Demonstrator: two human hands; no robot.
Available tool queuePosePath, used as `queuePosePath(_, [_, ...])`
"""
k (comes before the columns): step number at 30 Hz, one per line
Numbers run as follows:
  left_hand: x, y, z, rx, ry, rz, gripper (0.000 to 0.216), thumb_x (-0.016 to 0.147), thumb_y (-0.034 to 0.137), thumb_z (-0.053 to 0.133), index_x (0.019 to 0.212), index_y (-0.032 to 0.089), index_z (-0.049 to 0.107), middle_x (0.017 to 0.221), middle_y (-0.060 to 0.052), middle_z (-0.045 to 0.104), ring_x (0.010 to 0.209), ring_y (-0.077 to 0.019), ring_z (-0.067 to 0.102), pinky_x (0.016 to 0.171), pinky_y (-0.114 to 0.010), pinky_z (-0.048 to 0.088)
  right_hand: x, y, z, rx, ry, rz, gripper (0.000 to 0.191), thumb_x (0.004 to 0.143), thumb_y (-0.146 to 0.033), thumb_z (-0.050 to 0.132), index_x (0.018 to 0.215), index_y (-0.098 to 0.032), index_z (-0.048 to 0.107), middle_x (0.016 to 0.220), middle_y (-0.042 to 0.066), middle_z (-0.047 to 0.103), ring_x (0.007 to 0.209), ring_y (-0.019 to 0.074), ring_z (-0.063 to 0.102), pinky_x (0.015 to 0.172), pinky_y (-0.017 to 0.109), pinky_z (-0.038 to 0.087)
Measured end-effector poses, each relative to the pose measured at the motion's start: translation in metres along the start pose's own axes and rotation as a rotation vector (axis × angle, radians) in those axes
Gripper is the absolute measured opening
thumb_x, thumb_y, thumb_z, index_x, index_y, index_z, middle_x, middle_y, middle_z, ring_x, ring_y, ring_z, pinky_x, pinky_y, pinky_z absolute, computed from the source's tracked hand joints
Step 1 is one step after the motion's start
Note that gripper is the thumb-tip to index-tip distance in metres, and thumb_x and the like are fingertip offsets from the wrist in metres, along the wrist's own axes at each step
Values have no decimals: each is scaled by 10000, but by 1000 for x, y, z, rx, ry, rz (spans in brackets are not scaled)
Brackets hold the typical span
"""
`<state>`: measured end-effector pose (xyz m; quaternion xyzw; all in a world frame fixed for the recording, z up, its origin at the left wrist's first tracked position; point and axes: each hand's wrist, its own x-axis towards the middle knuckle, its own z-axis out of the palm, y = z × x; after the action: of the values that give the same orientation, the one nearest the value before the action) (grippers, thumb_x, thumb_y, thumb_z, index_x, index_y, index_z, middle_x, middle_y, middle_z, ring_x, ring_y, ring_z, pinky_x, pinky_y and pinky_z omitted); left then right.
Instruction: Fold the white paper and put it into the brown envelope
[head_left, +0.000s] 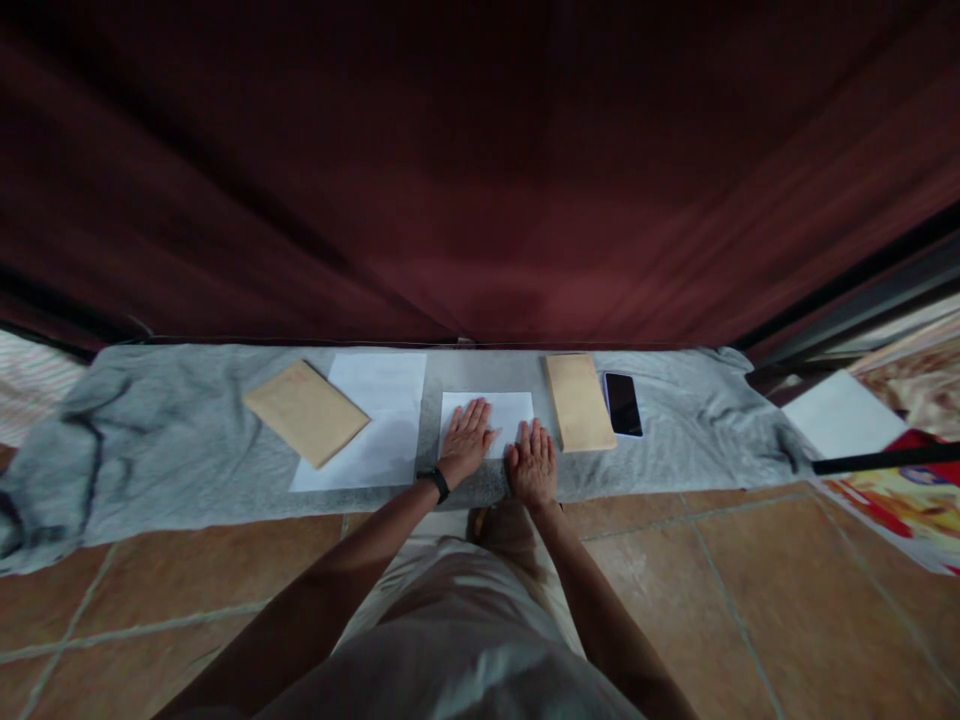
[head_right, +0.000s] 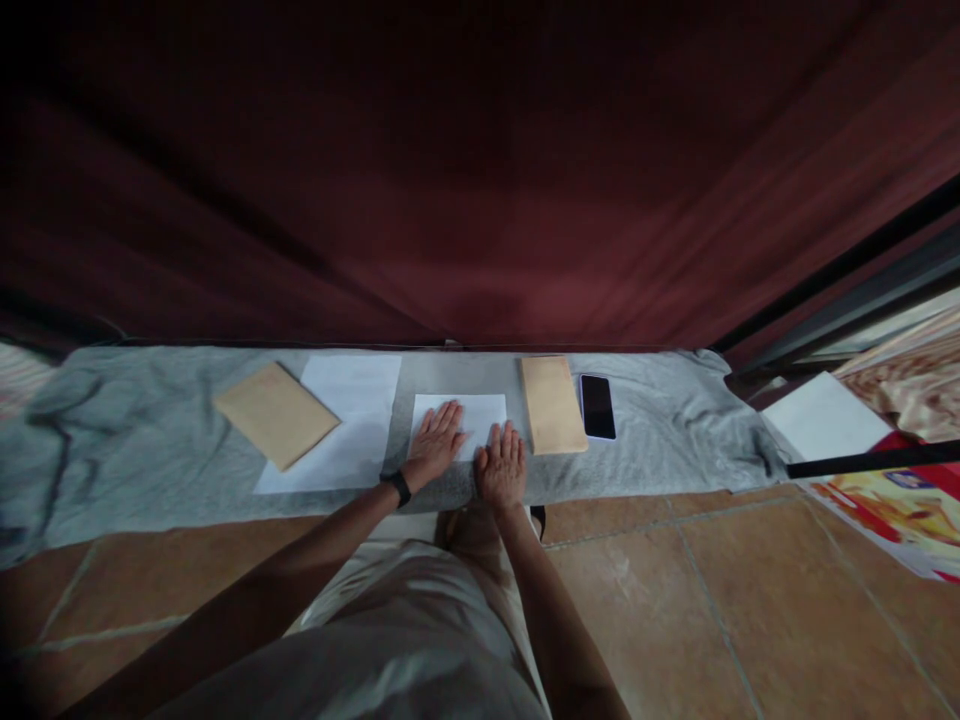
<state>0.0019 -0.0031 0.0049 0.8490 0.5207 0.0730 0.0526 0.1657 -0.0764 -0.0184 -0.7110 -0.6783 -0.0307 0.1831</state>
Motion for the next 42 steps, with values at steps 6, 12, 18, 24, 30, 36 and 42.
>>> queuePosePath(6, [10, -10, -2, 4, 27, -58, 625, 1062, 403, 270, 1581, 66, 357, 1656, -151, 335, 1573, -272, 223, 1291, -489, 160, 0, 1, 2, 2, 12, -3, 587, 1075, -368, 341, 1586, -80, 357, 1628, 237, 357, 1483, 343, 374, 1181, 520, 309])
queuePosePath(12, [2, -15, -1, 4, 57, -134, 640, 1055, 399, 269, 1584, 47, 341, 1656, -163, 323, 1571, -263, 230, 1291, -463, 164, -1, -1, 2, -3, 10, 7, 582, 1076, -368, 345, 1580, -78, 370, 1621, 237, 370, 1484, 334, 376, 1190, 515, 306])
queuePosePath(18, [-4, -19, -1, 9, 71, -140, 645, 1050, 390, 280, 1581, 28, 337, 1651, -178, 324, 1570, -267, 230, 1287, -464, 178, 4, -5, -2, -1, -15, 41, 583, 1060, -337, 381, 1578, -72, 370, 1613, 237, 384, 1492, 333, 364, 1197, 520, 307])
queuePosePath(24, [-4, -18, -2, 0, 78, -119, 605, 1042, 377, 327, 1582, 109, 376, 1668, -163, 293, 1571, -288, 223, 1280, -503, 180, 26, -24, -2, 95, -75, -74, 543, 1047, -260, 373, 1569, -109, 395, 1626, 176, 392, 1522, 291, 327, 1215, 500, 304])
queuePosePath(30, [-3, -16, -5, -14, 36, -135, 597, 1031, 346, 341, 1580, 115, 378, 1680, -152, 280, 1576, -287, 210, 1285, -507, 150, 31, -36, 5, 109, -138, -182, 502, 1053, -265, 389, 1540, -160, 458, 1597, 140, 453, 1486, 272, 387, 1226, 493, 280])
queuePosePath(36, [-4, -15, -7, -13, 34, -115, 600, 1030, 338, 339, 1583, 108, 368, 1683, -160, 268, 1579, -298, 191, 1284, -509, 140, 26, -30, 3, 83, -141, -201, 480, 1067, -293, 402, 1536, -215, 474, 1616, 112, 432, 1491, 275, 374, 1225, 492, 270])
queuePosePath(42, [-4, -14, -8, -15, 26, -118, 600, 1028, 330, 356, 1584, 105, 372, 1683, -159, 264, 1577, -312, 194, 1286, -509, 144, 12, -18, -3, 88, -134, -222, 469, 1062, -306, 417, 1525, -276, 488, 1625, 93, 420, 1495, 271, 370, 1221, 500, 277])
